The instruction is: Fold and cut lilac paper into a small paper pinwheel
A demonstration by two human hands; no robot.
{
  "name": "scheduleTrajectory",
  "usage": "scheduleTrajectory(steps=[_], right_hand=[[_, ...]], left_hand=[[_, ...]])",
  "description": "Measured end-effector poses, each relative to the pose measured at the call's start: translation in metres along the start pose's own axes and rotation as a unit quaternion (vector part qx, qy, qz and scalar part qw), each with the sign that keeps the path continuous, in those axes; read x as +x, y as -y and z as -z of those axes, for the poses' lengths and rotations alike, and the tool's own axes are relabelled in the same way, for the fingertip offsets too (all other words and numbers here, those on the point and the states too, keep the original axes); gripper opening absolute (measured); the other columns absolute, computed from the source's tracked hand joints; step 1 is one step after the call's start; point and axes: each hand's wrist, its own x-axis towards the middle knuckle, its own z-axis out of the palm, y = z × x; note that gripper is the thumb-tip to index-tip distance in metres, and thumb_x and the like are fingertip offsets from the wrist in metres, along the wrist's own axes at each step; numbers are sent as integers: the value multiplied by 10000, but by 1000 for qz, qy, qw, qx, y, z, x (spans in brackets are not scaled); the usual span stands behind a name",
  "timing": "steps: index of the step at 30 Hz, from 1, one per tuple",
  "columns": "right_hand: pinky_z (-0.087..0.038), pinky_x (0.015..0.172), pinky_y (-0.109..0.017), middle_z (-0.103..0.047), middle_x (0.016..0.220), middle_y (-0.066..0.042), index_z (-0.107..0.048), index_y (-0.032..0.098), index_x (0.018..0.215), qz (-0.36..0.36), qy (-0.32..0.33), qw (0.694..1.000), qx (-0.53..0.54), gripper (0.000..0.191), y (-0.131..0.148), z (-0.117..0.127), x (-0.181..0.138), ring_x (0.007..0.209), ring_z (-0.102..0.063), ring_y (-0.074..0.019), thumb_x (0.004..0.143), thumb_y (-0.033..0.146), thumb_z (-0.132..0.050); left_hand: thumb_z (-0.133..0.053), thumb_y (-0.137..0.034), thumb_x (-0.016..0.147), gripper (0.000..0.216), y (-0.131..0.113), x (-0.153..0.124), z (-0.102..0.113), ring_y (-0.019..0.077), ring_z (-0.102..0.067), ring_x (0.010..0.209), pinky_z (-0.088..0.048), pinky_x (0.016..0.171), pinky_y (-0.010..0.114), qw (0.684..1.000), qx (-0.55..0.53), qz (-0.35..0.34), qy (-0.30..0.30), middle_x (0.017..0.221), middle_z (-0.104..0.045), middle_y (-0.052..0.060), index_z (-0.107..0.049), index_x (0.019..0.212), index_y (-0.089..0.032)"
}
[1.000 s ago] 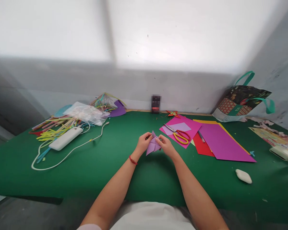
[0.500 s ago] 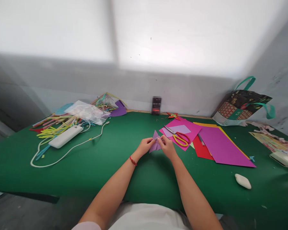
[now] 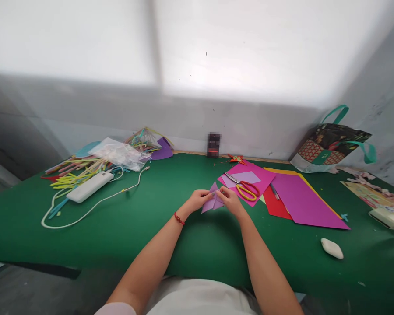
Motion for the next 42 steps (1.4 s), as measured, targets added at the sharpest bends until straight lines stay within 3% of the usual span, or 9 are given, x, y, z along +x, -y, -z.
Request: scheduleTrajectory(steps=[3,7,19,25,30,34,42], right_hand=[[-213,423,-228,-293,486,70,-385,199,543,-24,38,999,29,431,3,6,0,447,-286,-80,681,552,-592],[-223,425,-226,-378,502,54,-524,167,607,-71,86,991,75,423,6,6,-1,459,-315,-79,666,580,-595],[-210,443,-236,-383,526,42,-528,170,604,-71,51,973,213,352,4,-5,-3,472,-290,-82,653,501,-639],[-180,439,-249,-298,499,50,-442,196,560,-63,0,987,145,414,5,-7,-1,456,-244,-89,654,568,-598],[-201,468,-257,-260,511,44,-334,204,511,7,-34,999,29,469,6,-8,-2,494,-250,-98,695,584,-536],[-199,463,-255,-252,513,48,-291,206,512,21,-43,999,-25,474,5,-8,-2,495,-245,-92,725,584,-481],[-197,468,-254,-276,510,49,-318,203,516,30,-50,997,-54,444,1,-7,0,501,-261,-96,739,559,-464]], left_hand=[[-548,-685,627,557,-2,-2,1,69,-266,491,-184,454,226,999,-20,6,49,492,-363,-38,-513,540,-135],[-585,-678,595,553,-1,-2,2,71,-285,495,-188,459,228,997,-47,24,63,503,-410,-30,-575,601,-125],[-684,-619,534,518,-8,-5,-4,71,-344,502,-235,480,229,982,-173,70,23,545,-457,-17,-586,636,-121],[-545,-713,601,559,-10,1,2,75,-293,483,-196,462,241,992,-105,61,-31,518,-371,-35,-468,562,-161],[-518,-666,647,522,-13,0,11,78,-256,502,-192,464,247,1000,3,-1,-16,525,-311,-44,-387,523,-176],[-447,-616,715,486,-11,0,9,81,-249,511,-200,472,246,998,54,-32,-24,533,-288,-48,-338,522,-183],[-459,-518,715,409,-10,-1,3,79,-244,526,-202,492,234,996,72,-25,-39,544,-270,-59,-298,535,-187]])
